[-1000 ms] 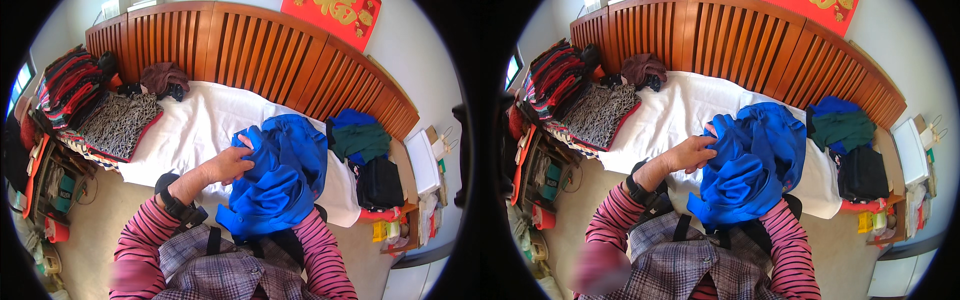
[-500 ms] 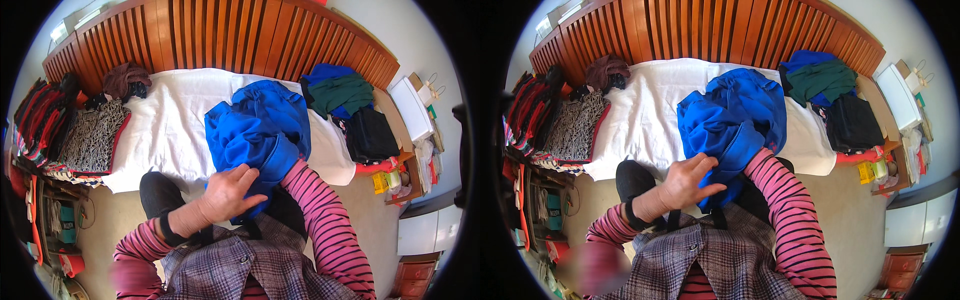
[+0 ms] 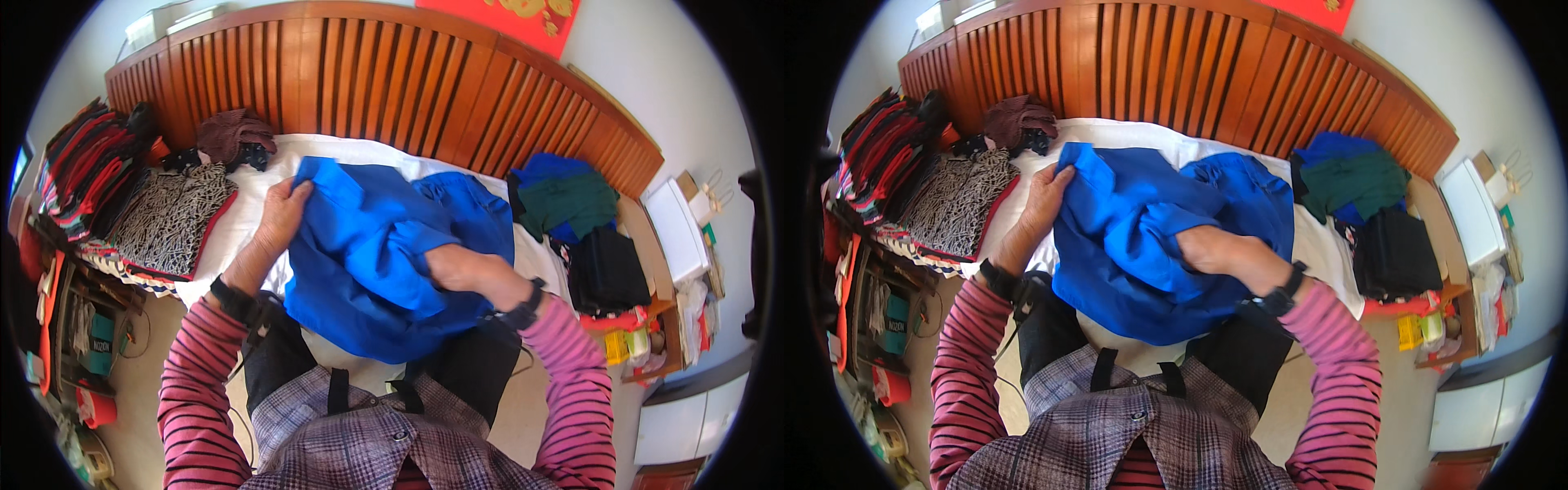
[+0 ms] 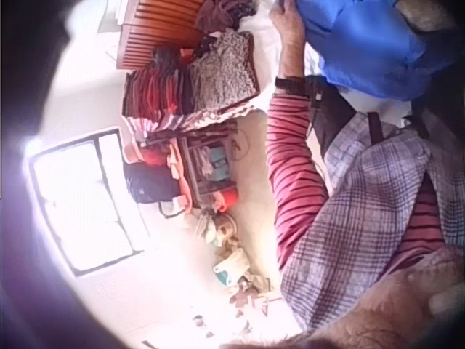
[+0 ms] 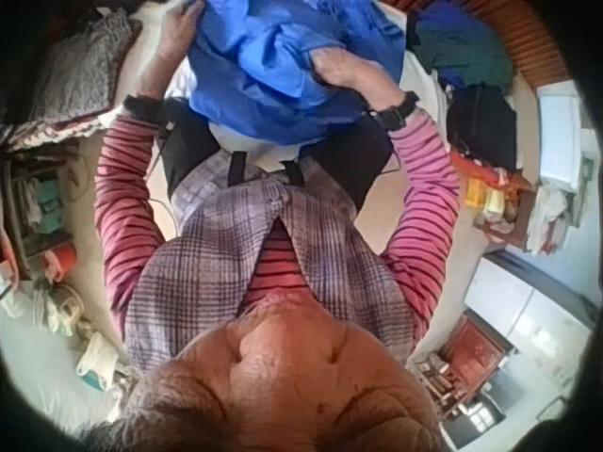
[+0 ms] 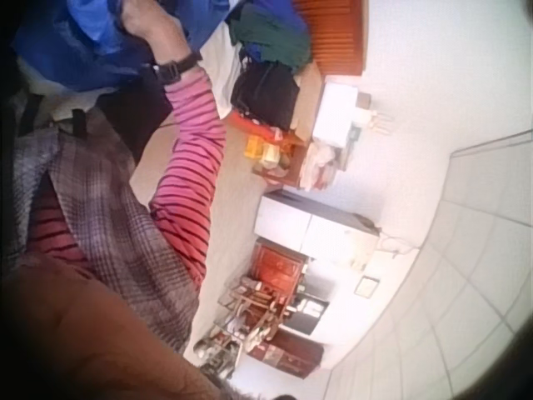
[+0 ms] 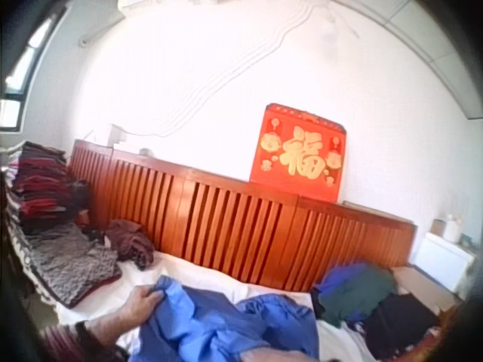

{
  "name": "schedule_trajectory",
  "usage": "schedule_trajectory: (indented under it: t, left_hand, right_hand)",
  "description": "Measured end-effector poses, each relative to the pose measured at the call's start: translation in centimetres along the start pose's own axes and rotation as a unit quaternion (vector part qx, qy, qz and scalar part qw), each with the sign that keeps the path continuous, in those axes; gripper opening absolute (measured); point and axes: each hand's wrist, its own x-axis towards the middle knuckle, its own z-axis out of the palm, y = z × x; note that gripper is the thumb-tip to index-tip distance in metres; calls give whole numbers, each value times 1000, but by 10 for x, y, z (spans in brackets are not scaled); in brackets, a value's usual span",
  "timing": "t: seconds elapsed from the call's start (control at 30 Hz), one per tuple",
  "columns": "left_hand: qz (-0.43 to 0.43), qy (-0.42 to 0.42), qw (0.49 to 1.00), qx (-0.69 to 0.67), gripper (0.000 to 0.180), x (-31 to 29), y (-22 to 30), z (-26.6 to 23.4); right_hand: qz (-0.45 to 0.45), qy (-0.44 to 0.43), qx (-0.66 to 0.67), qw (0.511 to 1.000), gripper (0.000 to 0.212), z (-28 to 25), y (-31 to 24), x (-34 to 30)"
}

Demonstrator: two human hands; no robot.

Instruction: The person folds a patterned shirt and places it on a stack of folded clothes. Then, the person unfolds a blue jacket, smooths it out, and begins folding it on the bed.

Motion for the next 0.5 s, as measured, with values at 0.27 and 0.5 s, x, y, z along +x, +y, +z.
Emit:
schedule_trajectory:
  t: [0.27,0.5]
  left_hand:
    - [-24,111,988,105,33,3,-95,-63]
    - [-42,142,984,102,35,11,-122,-66]
  right_hand:
    - [169,306,69,934,31,-178,-13,-18]
    - [156,512,-4,845,20,-262,-33,-16]
